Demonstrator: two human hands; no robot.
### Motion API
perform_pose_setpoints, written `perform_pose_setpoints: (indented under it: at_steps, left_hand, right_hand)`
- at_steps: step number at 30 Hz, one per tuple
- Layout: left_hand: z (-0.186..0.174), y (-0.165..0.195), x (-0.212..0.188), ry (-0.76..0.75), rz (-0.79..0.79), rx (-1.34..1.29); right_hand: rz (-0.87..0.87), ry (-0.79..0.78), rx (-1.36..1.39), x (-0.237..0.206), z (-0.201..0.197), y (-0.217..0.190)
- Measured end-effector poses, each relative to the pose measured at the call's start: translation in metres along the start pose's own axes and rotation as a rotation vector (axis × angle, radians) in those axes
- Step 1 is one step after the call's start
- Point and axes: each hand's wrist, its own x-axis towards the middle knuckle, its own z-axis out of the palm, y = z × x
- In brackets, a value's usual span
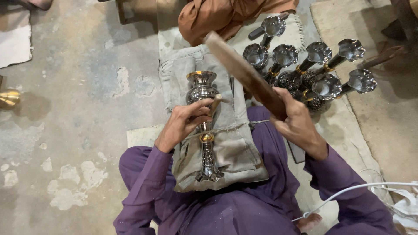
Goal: The person sits on the floor with an ornate silver vase resting on a cloth cushion on their lap. They hold a small punch against the vase surface and strike it with a wooden mallet, repositioning the punch repeatedly to emboss decorative patterns into the metal, with finished vases visible nearby.
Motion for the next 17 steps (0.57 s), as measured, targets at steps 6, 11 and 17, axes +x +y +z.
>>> perform_pose_setpoints:
  at_steps: [6,11,17]
  left_hand:
    - [-0.002,0.001,0.0,-0.014,-0.005,-0.042]
    - [0.0,-0.003,-0.004,0.009,0.009,-0.032]
    - [0.001,-0.005,-0.004,0.006,-0.009,-0.081]
  right_hand:
    - [0.006,0.057,-0.318,-0.003,-0.005,-0.002]
    - [0.038,-0.083,-0.37,-0.003,-0.012,-0.007]
    - [-0.055,0.025,-0.249,-0.005,-0.013,-0.007]
